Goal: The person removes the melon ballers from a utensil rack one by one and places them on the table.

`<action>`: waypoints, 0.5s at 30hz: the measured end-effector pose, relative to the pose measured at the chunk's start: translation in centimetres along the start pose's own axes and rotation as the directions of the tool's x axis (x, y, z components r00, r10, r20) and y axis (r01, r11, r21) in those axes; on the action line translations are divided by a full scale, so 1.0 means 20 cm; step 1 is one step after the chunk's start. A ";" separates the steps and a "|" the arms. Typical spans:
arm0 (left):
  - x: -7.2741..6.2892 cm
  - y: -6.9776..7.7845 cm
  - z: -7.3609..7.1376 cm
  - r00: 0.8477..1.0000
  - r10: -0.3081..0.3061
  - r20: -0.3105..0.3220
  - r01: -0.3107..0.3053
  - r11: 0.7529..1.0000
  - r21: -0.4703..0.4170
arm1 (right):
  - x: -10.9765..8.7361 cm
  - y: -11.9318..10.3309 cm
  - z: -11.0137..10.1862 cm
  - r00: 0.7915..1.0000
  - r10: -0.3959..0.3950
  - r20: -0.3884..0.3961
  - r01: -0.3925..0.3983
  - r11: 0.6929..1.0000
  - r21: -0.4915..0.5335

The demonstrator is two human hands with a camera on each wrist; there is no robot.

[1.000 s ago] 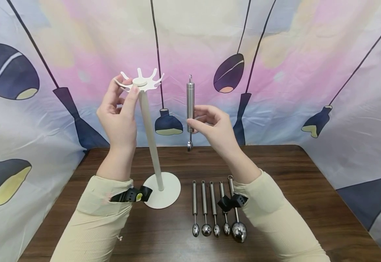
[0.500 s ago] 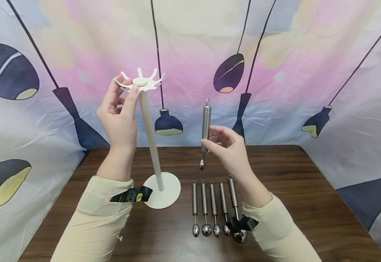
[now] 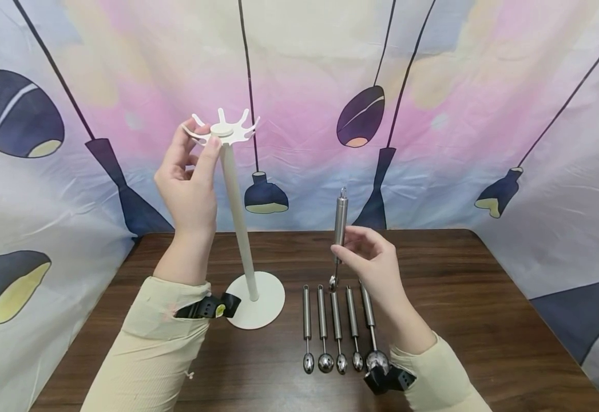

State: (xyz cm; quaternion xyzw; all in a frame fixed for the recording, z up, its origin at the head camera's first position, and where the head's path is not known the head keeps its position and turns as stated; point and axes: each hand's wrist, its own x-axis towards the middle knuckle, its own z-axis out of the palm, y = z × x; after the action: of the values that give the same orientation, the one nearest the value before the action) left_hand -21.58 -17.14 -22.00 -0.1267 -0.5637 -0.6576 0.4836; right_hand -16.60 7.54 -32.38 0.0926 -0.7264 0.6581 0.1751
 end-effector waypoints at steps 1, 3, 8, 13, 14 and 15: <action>0.00 0.00 0.00 1.000 -0.001 -0.001 0.001 1.000 0.000 | -0.01 0.01 0.00 1.000 0.007 -0.007 -0.007 1.000 -0.002; 0.00 0.00 0.00 1.000 -0.003 -0.002 0.003 1.000 -0.003 | -0.02 0.03 -0.01 1.000 0.012 -0.020 -0.012 1.000 -0.004; 0.00 0.00 0.00 1.000 -0.002 -0.002 0.002 1.000 -0.006 | -0.04 0.07 -0.04 0.998 0.038 -0.058 -0.038 0.999 -0.004; 0.00 0.00 0.00 1.000 0.001 0.004 -0.001 1.000 -0.005 | -0.06 0.12 -0.08 0.992 0.066 -0.106 -0.070 0.997 -0.035; 0.00 0.00 0.00 1.000 0.003 0.005 -0.003 1.000 -0.005 | -0.07 0.13 -0.08 0.991 0.067 -0.118 -0.073 0.996 -0.042; 0.00 0.00 0.00 1.000 0.002 0.006 -0.002 1.000 -0.005 | -0.07 0.14 -0.09 0.989 0.070 -0.128 -0.076 0.996 -0.045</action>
State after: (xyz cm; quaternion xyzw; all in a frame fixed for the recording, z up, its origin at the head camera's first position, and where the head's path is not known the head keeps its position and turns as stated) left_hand -21.57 -17.13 -22.07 -0.1302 -0.5635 -0.6581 0.4822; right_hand -16.03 9.57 -35.28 0.0198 -0.7330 0.6503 0.1986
